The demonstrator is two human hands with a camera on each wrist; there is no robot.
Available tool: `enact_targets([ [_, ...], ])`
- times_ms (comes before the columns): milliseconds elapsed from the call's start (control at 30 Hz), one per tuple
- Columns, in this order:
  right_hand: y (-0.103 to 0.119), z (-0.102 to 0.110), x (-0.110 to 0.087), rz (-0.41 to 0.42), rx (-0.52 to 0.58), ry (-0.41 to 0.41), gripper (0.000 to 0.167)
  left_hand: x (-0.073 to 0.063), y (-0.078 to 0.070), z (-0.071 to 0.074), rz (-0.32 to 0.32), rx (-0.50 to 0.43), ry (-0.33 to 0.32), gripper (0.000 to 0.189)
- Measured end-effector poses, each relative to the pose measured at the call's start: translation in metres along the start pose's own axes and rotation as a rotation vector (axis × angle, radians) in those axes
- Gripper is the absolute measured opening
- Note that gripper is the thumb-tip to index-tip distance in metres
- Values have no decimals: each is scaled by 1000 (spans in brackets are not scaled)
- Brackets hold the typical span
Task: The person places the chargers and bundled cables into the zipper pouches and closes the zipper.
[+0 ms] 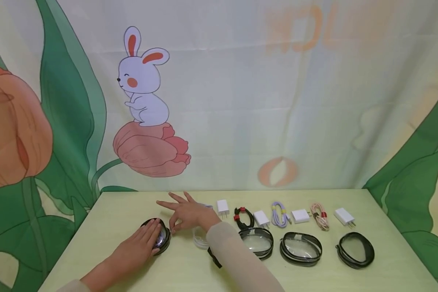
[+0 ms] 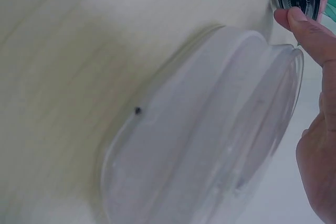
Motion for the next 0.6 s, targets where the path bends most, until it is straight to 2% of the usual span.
enact_targets([
  [100, -1, -1, 1, -7, 4, 6, 8, 0, 0, 2, -33, 2, -1, 61],
  [167, -1, -4, 1, -6, 13, 10, 8, 1, 0, 2, -20, -38, 9, 61],
  [267, 0, -6, 2, -4, 29, 12, 8, 1, 4, -1, 84, -167, 14, 64],
  [400, 2, -9, 2, -1, 57, 16, 9, 3, 12, -8, 302, -312, -33, 80],
  [500, 6, -7, 1, 16, 70, 10, 9, 8, 13, -10, 403, -319, -61, 87],
  [600, 8, -6, 1, 24, 59, 6, 9, 13, 12, -9, 420, -277, -39, 80],
])
Point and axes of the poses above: each hand's wrist, its own x-axis towards the middle knuckle, its own z-axis out of the back of the hand, y = z × x, the point moved 10 cm from there along x, towards the middle knuckle, and after that the axes turned 15 degrees about -z, right-handed, at the moved point
